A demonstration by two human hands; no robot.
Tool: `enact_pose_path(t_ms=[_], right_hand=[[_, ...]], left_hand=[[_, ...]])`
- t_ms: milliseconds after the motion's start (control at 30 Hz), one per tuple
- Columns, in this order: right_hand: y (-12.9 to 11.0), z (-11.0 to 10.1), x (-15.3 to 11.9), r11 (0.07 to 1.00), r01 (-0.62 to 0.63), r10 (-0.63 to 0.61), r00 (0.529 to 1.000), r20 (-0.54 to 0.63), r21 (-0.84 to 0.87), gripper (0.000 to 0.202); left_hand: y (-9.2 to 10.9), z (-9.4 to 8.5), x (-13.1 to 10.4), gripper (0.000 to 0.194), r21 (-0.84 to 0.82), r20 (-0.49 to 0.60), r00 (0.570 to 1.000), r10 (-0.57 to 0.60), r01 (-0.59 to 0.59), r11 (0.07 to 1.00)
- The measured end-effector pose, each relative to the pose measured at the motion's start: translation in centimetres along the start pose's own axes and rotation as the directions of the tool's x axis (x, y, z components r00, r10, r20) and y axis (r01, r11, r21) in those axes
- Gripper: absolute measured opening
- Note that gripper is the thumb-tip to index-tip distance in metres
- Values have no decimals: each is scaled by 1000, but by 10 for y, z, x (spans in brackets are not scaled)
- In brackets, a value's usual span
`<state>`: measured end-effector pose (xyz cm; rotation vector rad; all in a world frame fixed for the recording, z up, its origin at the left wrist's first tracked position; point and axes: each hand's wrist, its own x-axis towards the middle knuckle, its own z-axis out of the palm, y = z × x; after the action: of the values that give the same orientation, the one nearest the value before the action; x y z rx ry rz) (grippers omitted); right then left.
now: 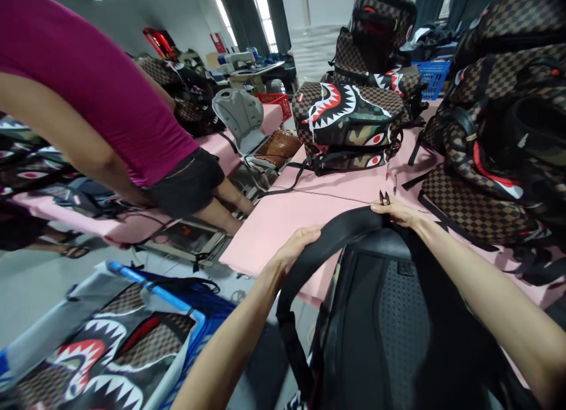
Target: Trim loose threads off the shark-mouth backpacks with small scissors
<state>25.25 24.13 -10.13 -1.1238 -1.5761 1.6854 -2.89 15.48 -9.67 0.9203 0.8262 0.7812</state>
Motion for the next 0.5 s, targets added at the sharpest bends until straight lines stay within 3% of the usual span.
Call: enact_pose_path(t_ms=[167,300,433,500], right_hand=[[8,0,7,999,35,-36,998,-59,-22,34],[15,-2,9,988,74,-88,991,-103,-133,35],[14,2,11,961,77,-138,966,-217,-266,32],[9,15,6,926,66,-216,900,-379,-371,32]], left_hand=[[-10,-11,-58,45,-3,83,989,-120,121,993],[-30,-19,-99,42,-78,23,991,-131,132,988],[-43,-15,-107,38,-86,-112,992,-51,41,995],[-41,-7,-105,38,-102,-156,988,-12,-4,995]])
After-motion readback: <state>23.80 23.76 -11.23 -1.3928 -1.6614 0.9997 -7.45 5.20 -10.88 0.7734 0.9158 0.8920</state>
